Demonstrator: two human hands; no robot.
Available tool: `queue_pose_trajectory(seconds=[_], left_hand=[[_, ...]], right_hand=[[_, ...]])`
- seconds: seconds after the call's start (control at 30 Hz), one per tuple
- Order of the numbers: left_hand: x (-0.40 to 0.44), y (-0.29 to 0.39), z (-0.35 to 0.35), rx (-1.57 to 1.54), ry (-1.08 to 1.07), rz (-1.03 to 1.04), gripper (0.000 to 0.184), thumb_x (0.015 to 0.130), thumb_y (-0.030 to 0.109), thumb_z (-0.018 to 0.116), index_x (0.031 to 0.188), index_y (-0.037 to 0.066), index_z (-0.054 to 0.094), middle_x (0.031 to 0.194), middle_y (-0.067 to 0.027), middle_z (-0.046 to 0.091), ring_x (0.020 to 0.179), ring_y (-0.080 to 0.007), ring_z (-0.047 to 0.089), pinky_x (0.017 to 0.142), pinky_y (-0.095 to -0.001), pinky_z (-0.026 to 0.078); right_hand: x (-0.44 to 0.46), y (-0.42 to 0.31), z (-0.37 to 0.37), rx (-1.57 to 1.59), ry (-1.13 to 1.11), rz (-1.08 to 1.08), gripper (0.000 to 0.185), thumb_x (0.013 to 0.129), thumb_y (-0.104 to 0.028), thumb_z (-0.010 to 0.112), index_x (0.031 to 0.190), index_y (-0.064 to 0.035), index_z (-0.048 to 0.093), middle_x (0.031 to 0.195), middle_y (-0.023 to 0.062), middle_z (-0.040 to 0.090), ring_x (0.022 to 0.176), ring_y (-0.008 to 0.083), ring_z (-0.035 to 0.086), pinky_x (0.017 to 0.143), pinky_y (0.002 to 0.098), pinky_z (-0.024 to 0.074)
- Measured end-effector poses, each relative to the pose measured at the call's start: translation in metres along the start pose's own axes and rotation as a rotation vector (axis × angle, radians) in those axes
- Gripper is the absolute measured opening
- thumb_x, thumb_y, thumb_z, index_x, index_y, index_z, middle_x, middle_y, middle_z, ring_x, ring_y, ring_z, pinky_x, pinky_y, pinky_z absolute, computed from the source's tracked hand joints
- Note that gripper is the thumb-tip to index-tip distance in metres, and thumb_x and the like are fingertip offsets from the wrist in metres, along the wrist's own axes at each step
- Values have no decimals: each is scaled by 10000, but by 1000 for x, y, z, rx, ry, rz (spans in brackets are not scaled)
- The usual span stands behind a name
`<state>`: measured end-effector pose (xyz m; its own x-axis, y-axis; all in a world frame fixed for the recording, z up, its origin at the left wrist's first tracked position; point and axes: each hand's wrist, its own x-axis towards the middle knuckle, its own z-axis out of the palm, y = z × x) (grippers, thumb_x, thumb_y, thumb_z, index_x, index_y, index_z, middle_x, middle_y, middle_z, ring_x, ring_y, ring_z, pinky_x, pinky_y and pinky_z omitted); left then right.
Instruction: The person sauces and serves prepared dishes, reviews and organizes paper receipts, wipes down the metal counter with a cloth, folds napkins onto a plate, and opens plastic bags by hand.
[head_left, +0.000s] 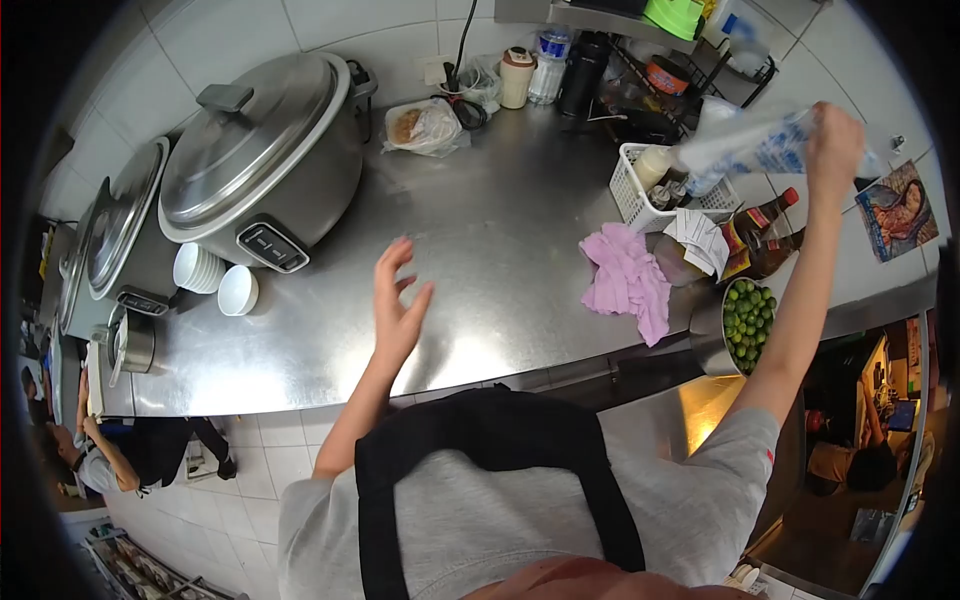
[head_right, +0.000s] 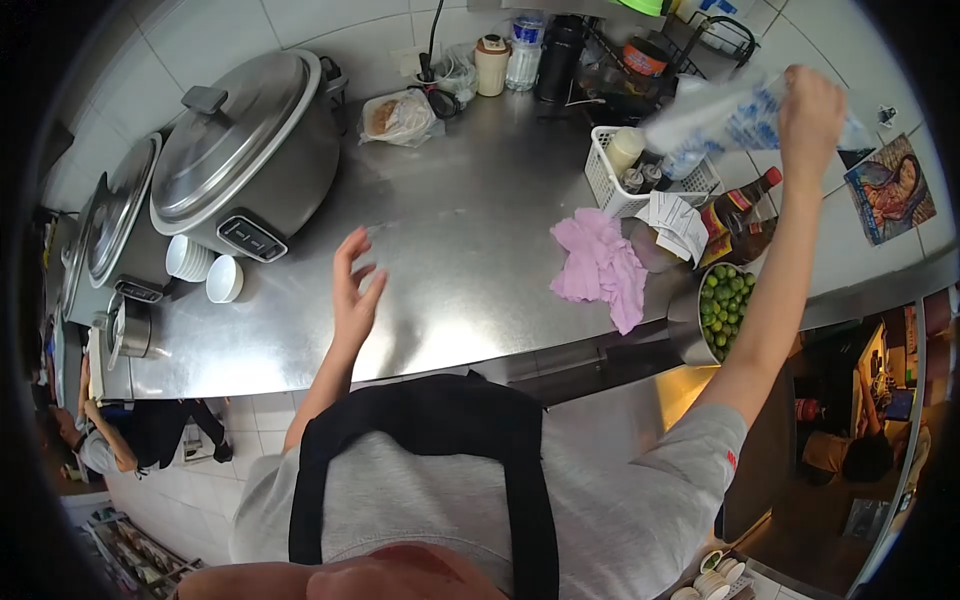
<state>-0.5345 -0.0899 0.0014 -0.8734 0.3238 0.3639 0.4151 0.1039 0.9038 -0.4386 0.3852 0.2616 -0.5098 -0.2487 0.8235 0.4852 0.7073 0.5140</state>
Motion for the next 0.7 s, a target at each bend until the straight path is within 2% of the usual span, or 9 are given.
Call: queue_pose_trajectory(seconds=[0.17, 0.23, 0.3, 0.33, 0.4, 0.43, 0.5, 0.57, 0.7], left_hand=[[43, 71, 44, 149, -25, 428, 781, 710, 179, 689, 1343, 51, 250, 1405, -170, 191, 1265, -335, 267, 995, -455, 256], [47, 91, 55, 155, -21, 600, 859, 680, 220, 725, 1355, 39, 225, 1412, -187, 171, 1272, -360, 245, 1006, -479, 227], [44, 97, 53, 379, -2, 615, 975, 613, 253, 770, 1373, 70, 186, 1417, -164, 199, 1273, -350, 254, 1017, -514, 171], [41, 95, 48, 517, -108, 543, 847, 597, 227, 773, 1313, 81, 345, 1259, -179, 450, 1128, -323, 460, 945, -448, 322], [33, 61, 34, 293, -409, 138, 542, 628, 181, 744, 1119, 63, 546, 948, -168, 616, 844, -311, 600, 763, -357, 447], [24, 40, 28, 296, -383, 150, 417, 643, 154, 725, 1018, 42, 580, 845, -172, 614, 756, -319, 599, 688, -336, 454], [2, 10, 13, 259, -307, 65, 263, 679, 109, 684, 905, 3, 603, 732, -164, 615, 663, -281, 603, 638, -320, 461], [-17, -21, -20, 180, -165, -117, 270, 717, 122, 677, 939, -9, 598, 772, -116, 629, 697, -206, 590, 667, -307, 455], [-40, -49, -87, -132, 118, -479, 333, 756, 159, 671, 1015, -18, 559, 897, -87, 612, 795, -159, 568, 727, -280, 438]], right_hand=[[49, -80, -94, 213, 288, -140, 269, 624, 29, 575, 870, -77, 600, 764, 60, 589, 723, 250, 560, 710, 358, 442], [35, -130, -105, 516, 277, -207, 247, 613, 0, 570, 855, -45, 589, 792, 60, 595, 748, 245, 567, 799, 394, 449], [24, -178, -116, 889, 316, -414, 193, 629, -137, 577, 808, -65, 592, 786, 58, 572, 768, 212, 561, 735, 345, 457], [12, -203, -122, 872, 327, -429, 185, 622, -148, 580, 791, -72, 587, 762, 45, 556, 765, 204, 558, 759, 355, 451], [-12, -224, -121, 974, 76, -562, 238, 653, -177, 603, 845, -39, 578, 829, 91, 553, 820, 247, 538, 826, 393, 431], [-23, -221, -112, 954, 73, -549, 238, 653, -177, 603, 845, -39, 578, 829, 91, 553, 820, 247, 538, 826, 393, 431], [-32, -198, -84, 1158, -89, -377, 288, 686, -228, 639, 896, -41, 577, 938, 99, 550, 934, 257, 517, 883, 379, 396], [-51, -134, -56, 1149, -113, 203, 421, 693, -205, 681, 1043, -25, 531, 1065, 119, 509, 1024, 278, 482, 878, 379, 387], [-160, -15, 31, 267, 344, 1022, 575, 751, -159, 629, 1195, 83, 354, 1200, 239, 402, 1127, 374, 367, 962, 412, 301]])
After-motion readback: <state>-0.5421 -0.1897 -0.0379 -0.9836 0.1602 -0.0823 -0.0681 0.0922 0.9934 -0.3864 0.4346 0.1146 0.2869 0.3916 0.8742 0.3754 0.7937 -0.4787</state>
